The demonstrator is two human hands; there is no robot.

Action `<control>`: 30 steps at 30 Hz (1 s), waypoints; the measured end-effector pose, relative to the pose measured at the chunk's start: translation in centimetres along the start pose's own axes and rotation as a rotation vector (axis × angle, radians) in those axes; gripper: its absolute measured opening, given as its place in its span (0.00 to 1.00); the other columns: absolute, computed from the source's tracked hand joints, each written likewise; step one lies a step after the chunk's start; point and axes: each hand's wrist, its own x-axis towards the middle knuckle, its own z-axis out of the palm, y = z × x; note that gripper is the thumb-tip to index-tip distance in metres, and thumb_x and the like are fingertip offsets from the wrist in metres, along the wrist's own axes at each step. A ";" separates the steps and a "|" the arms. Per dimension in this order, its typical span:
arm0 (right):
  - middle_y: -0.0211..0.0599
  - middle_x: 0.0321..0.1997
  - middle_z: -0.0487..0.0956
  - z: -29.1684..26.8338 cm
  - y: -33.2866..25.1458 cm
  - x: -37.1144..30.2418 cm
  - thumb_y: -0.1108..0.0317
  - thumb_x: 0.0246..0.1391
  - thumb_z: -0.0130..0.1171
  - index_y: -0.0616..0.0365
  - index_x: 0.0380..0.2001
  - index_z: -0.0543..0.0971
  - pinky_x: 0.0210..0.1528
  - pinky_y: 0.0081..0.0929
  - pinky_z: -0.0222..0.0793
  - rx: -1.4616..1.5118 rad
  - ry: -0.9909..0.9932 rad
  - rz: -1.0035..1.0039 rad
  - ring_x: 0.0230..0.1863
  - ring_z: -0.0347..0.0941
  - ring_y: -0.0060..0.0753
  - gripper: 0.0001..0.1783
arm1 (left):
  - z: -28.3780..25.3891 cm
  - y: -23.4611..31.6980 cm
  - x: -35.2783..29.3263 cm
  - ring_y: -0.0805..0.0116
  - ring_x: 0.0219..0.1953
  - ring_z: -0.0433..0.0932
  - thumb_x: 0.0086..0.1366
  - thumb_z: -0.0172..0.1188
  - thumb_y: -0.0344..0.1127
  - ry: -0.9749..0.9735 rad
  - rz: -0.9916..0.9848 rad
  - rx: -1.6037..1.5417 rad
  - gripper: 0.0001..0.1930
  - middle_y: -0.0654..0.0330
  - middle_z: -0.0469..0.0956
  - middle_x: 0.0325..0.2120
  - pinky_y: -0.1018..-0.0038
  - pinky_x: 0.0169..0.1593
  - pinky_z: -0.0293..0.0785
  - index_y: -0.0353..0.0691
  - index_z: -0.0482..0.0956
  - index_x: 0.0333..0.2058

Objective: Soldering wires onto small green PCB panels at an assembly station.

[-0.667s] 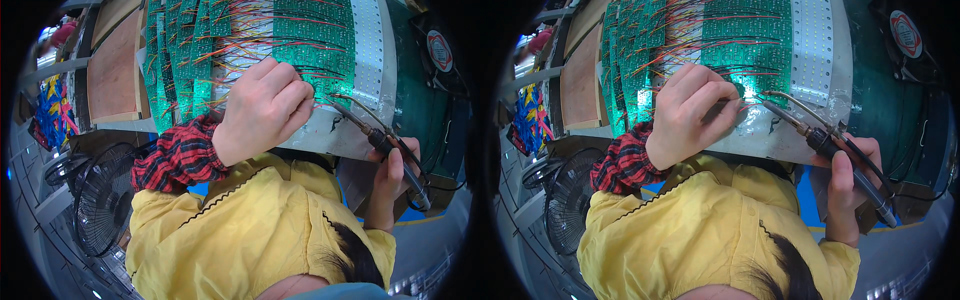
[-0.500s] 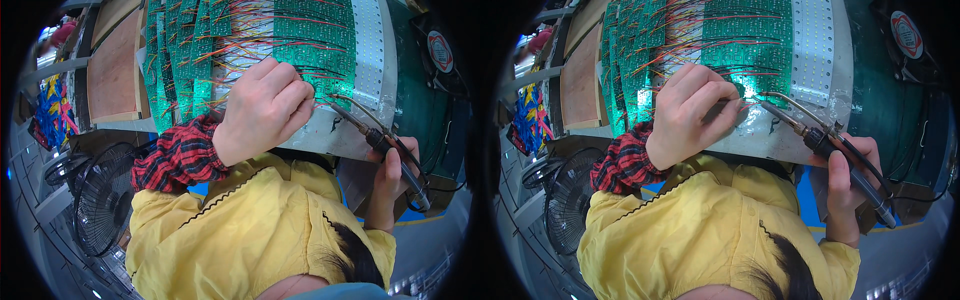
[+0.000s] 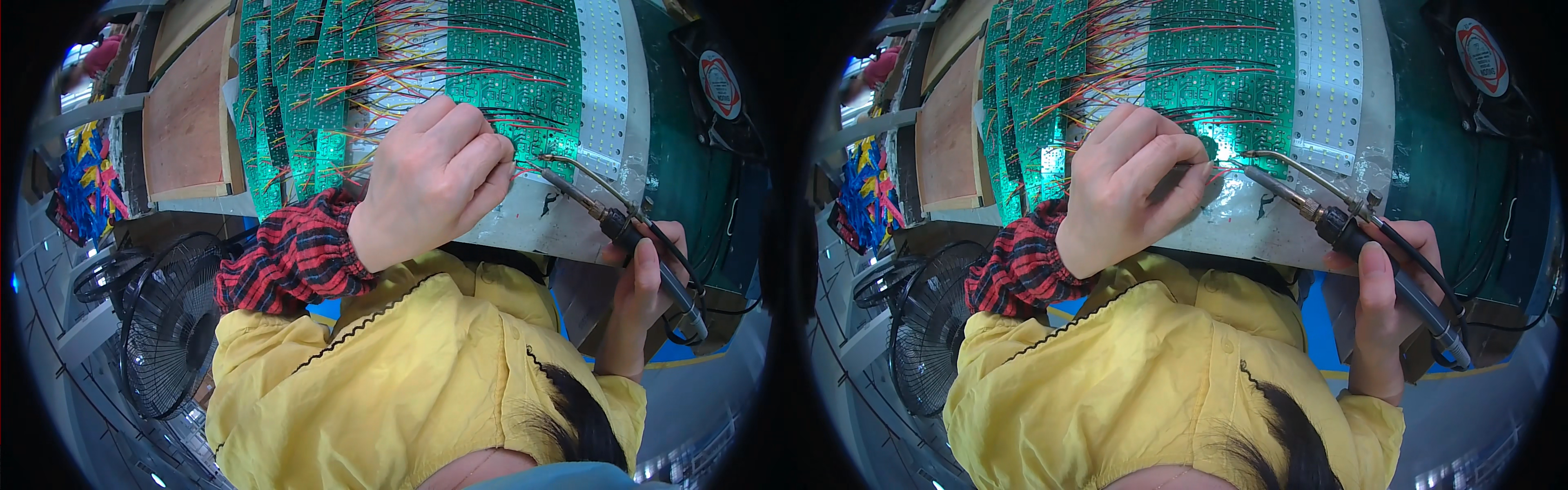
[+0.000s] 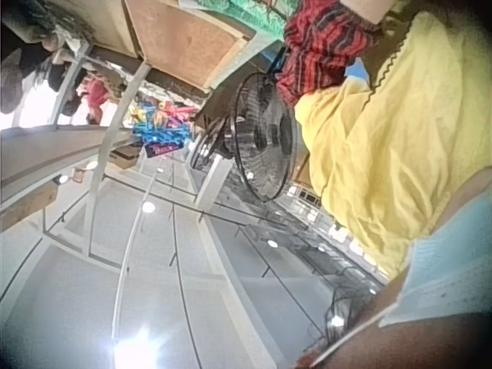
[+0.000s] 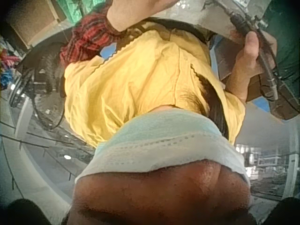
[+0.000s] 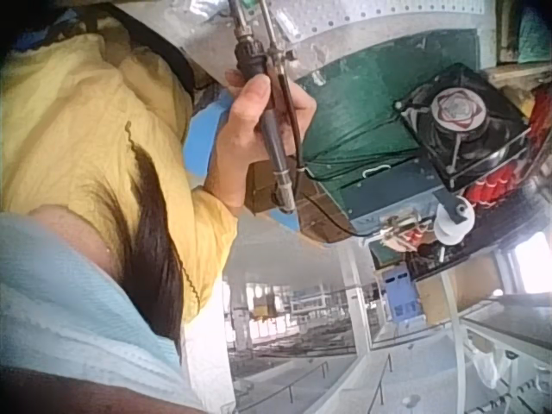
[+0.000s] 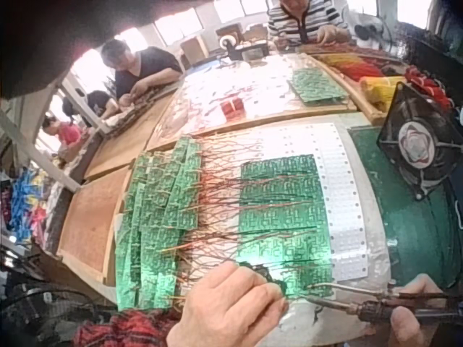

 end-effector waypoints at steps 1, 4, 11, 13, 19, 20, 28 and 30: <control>0.41 0.27 0.72 0.0 0.0 0.0 0.69 0.47 0.53 0.67 0.30 0.69 0.24 0.21 0.73 -0.009 0.006 0.001 0.22 0.75 0.31 0.11 | 0.0 0.0 0.0 0.65 0.22 0.68 0.43 0.64 0.29 0.001 0.001 0.003 0.08 0.61 0.70 0.20 0.73 0.25 0.64 0.39 0.74 0.23; 0.40 0.27 0.72 -0.1 0.4 -0.1 0.67 0.46 0.53 0.68 0.30 0.69 0.23 0.19 0.72 0.056 0.072 -0.013 0.21 0.75 0.31 0.13 | 0.0 0.0 0.1 0.65 0.22 0.68 0.43 0.64 0.28 0.001 0.005 -0.001 0.08 0.61 0.70 0.20 0.73 0.25 0.64 0.39 0.74 0.23; 0.40 0.27 0.71 -0.8 1.1 0.1 0.64 0.44 0.53 0.68 0.30 0.69 0.21 0.19 0.71 0.091 0.096 -0.029 0.20 0.73 0.31 0.16 | 0.0 0.1 0.0 0.65 0.22 0.68 0.42 0.63 0.28 0.002 0.001 0.000 0.07 0.61 0.70 0.20 0.73 0.25 0.64 0.39 0.74 0.23; 0.40 0.27 0.71 -0.8 0.9 0.0 0.64 0.44 0.53 0.69 0.30 0.69 0.21 0.19 0.71 0.071 0.092 -0.028 0.20 0.74 0.31 0.16 | 0.1 0.1 0.0 0.65 0.22 0.68 0.43 0.63 0.28 0.005 -0.001 0.004 0.07 0.61 0.70 0.20 0.73 0.25 0.64 0.39 0.74 0.23; 0.41 0.26 0.71 -0.7 0.9 -0.1 0.65 0.44 0.53 0.68 0.30 0.68 0.20 0.20 0.71 0.028 0.101 -0.033 0.19 0.74 0.32 0.16 | 0.1 0.2 0.0 0.65 0.23 0.69 0.43 0.63 0.28 0.003 -0.004 0.004 0.07 0.61 0.70 0.20 0.73 0.26 0.64 0.39 0.74 0.23; 0.41 0.26 0.71 -0.7 0.9 0.0 0.65 0.44 0.53 0.68 0.30 0.68 0.20 0.21 0.72 0.042 0.109 -0.029 0.19 0.74 0.32 0.15 | 0.1 0.2 0.0 0.65 0.23 0.69 0.43 0.63 0.28 0.003 -0.003 0.003 0.07 0.61 0.70 0.20 0.73 0.26 0.64 0.39 0.74 0.23; 0.40 0.25 0.70 -0.7 0.8 0.6 0.63 0.44 0.52 0.68 0.30 0.69 0.21 0.19 0.69 0.073 0.108 -0.033 0.18 0.72 0.30 0.16 | -0.6 0.0 0.5 0.63 0.25 0.69 0.46 0.62 0.27 -0.074 -0.057 0.020 0.07 0.60 0.70 0.22 0.72 0.27 0.65 0.38 0.73 0.25; 0.39 0.25 0.70 -0.9 0.8 0.6 0.62 0.44 0.52 0.67 0.30 0.69 0.21 0.20 0.68 0.090 0.137 -0.053 0.18 0.70 0.29 0.16 | -1.7 0.9 0.8 0.62 0.26 0.69 0.47 0.62 0.27 -0.140 -0.084 0.030 0.07 0.60 0.70 0.23 0.71 0.28 0.65 0.38 0.74 0.26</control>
